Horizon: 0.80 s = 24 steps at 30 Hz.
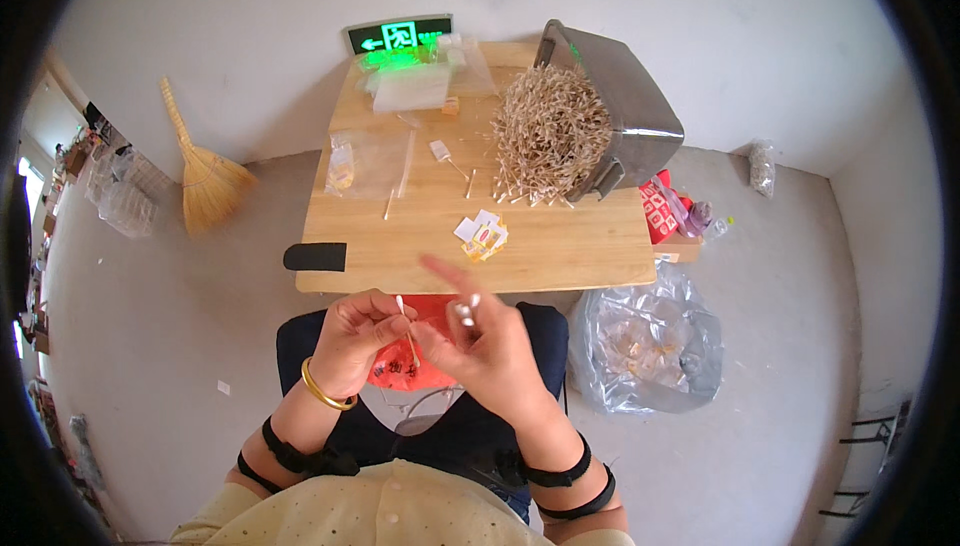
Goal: Sort and stack cotton swabs from a bin onto a table.
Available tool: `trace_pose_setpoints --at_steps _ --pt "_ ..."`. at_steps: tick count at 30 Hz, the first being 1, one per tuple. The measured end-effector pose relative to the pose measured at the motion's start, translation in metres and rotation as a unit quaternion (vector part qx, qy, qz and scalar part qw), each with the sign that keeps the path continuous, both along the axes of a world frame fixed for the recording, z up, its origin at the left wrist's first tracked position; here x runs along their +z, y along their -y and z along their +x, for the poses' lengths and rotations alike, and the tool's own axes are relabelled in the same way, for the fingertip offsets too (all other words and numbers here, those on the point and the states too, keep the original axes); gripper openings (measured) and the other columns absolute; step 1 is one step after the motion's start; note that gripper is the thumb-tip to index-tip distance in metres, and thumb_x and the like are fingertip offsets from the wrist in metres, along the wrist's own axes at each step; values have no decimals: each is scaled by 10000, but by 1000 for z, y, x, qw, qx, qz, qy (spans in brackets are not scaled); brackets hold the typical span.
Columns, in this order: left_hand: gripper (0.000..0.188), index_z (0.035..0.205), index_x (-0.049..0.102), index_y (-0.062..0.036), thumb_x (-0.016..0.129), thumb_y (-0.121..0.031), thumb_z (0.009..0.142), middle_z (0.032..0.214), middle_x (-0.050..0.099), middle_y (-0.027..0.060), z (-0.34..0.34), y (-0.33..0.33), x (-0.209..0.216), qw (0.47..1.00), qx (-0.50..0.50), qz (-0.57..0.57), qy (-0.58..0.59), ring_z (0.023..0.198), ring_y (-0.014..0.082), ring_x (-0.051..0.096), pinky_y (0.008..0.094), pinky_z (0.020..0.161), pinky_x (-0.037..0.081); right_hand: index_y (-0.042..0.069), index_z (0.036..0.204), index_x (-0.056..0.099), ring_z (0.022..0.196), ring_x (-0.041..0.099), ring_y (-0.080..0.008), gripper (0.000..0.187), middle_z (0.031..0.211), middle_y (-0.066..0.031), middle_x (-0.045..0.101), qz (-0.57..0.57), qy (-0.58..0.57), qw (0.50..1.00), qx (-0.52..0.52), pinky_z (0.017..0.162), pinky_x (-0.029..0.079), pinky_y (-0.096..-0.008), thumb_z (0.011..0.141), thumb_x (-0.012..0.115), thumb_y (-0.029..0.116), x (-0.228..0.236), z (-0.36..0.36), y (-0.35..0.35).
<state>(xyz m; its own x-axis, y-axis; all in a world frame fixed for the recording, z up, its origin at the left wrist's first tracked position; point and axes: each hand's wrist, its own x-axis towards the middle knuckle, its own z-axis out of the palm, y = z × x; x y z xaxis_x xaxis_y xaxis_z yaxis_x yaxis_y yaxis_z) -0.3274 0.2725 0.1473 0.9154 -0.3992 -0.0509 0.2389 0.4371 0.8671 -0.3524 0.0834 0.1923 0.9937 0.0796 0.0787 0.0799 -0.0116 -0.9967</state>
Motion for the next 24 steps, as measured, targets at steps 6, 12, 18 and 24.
trace_pose_setpoints --at_steps 6,12,18,24 --pt "94 996 677 2 706 -59 931 998 722 105 11 -4 -10 996 -38 -58 -49 905 182 714 328 831 575 -26 1230 638 569 287 2 372 632 125 306 26 -44 998 -28 531 235 -195 871 725 14 -19 17 -8" --pt "95 996 668 1 697 -72 942 962 721 105 18 -7 -20 999 3 15 -37 882 183 719 329 821 578 41 1009 631 590 298 13 136 635 126 330 55 -55 996 -37 525 243 -195 904 717 35 -23 31 3" --pt "58 989 668 -23 689 -52 944 919 726 78 29 -14 -17 990 76 -70 -95 858 181 724 315 779 579 61 828 561 608 356 -2 179 700 83 506 24 -107 994 22 526 289 -194 851 737 45 -39 0 -11" --pt "60 986 666 -19 692 -51 943 931 728 92 26 -12 -23 990 105 -45 -84 857 180 725 307 772 584 74 810 543 585 323 15 194 656 96 430 -1 -53 998 26 525 250 -189 842 726 19 -26 2 -20"
